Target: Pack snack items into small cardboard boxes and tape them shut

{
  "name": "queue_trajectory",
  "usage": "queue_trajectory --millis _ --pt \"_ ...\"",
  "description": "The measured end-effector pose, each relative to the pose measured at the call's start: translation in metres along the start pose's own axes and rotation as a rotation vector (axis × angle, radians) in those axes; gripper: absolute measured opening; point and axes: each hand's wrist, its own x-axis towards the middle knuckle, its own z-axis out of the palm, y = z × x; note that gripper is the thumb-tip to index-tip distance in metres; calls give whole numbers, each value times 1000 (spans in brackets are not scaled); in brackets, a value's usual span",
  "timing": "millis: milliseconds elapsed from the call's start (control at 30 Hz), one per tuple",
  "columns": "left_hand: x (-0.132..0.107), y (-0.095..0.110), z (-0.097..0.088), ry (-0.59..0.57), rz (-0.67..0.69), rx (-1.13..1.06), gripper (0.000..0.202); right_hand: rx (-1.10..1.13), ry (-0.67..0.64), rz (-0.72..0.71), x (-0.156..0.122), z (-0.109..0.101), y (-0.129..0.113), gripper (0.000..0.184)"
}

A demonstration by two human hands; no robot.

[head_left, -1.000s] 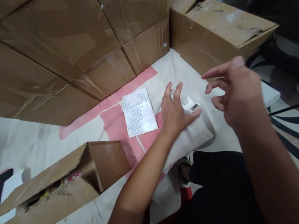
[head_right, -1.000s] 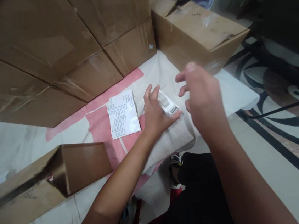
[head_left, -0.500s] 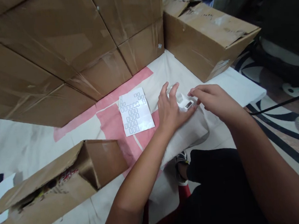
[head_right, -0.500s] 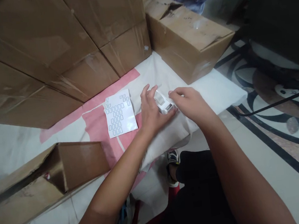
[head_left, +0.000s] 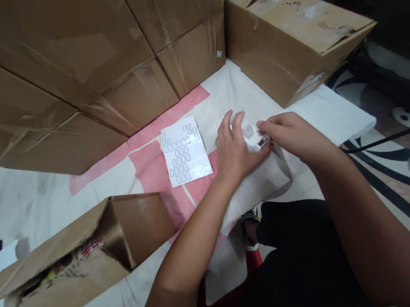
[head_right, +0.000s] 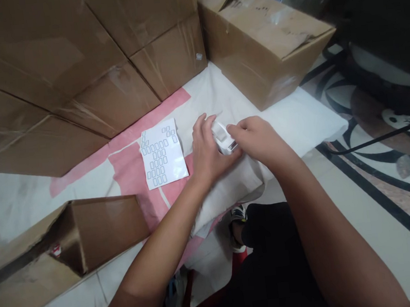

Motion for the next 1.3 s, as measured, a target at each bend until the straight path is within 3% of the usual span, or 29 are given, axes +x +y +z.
queue_trajectory --millis 133,233,433,567,700,1067,1300 --pt "0 2 -2 -13 -11 1 94 8 -21 38 0 1 -4 32" --pt "0 2 -2 -7 -10 -3 91 -7 -37 86 -3 1 -7 23" --pt "-1 1 -2 -3 5 12 87 -41 75 -34 -17 0 -21 18" --pt "-1 -1 -1 19 32 32 88 103 80 10 -23 1 -19 10" --pt "-2 -4 1 21 48 35 82 290 78 -24 -24 1 -8 31" --pt "-1 -5 0 3 16 -48 100 270 165 100 -65 -16 -10 27" --pt "-3 -6 2 50 52 -42 100 266 190 102 -59 -12 3 34"
